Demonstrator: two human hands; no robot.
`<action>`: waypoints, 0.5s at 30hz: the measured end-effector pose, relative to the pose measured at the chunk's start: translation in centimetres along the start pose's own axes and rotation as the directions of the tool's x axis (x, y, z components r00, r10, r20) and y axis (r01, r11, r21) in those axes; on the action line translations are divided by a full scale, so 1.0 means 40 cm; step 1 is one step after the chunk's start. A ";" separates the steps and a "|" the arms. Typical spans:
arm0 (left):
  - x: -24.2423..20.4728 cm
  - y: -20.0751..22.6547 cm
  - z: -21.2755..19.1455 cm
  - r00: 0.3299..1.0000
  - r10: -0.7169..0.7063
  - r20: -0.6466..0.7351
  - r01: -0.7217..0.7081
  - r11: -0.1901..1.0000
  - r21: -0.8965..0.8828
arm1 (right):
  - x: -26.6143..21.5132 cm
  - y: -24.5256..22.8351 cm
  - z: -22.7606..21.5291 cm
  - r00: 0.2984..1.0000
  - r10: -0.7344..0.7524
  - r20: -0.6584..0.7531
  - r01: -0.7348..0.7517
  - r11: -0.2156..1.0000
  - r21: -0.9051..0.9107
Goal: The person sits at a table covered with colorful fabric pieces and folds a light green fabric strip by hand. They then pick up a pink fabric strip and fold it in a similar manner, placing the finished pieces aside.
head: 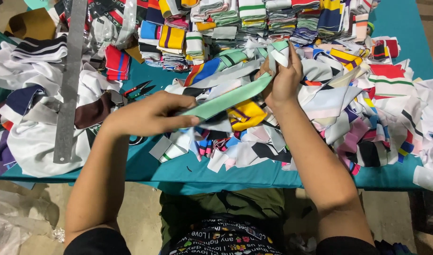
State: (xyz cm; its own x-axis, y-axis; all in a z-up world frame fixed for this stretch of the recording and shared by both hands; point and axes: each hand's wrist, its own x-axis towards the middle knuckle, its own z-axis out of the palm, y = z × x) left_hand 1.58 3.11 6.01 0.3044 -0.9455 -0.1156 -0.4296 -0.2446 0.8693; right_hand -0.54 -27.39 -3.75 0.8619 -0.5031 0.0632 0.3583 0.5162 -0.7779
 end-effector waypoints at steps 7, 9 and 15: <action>0.017 0.026 -0.026 0.990 0.033 -0.137 -0.029 0.999 0.030 | -0.010 -0.014 0.011 0.999 -0.027 0.022 0.028 0.999 -0.035; 0.032 0.007 -0.021 0.984 -0.136 -0.113 0.166 0.928 0.334 | -0.012 -0.019 0.021 0.996 0.021 -0.082 -0.029 0.995 -0.097; 0.108 -0.031 0.076 0.873 0.222 -0.434 0.059 0.836 0.546 | -0.009 -0.005 0.004 0.997 0.054 0.049 -0.048 0.992 -0.118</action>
State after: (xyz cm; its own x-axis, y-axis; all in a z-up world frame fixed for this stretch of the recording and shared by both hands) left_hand 0.82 -1.32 2.98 0.5397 -0.7865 0.3003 -0.8051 -0.3779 0.4573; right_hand -0.87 -27.22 -3.53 0.8966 -0.4398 0.0518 0.2717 0.4540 -0.8485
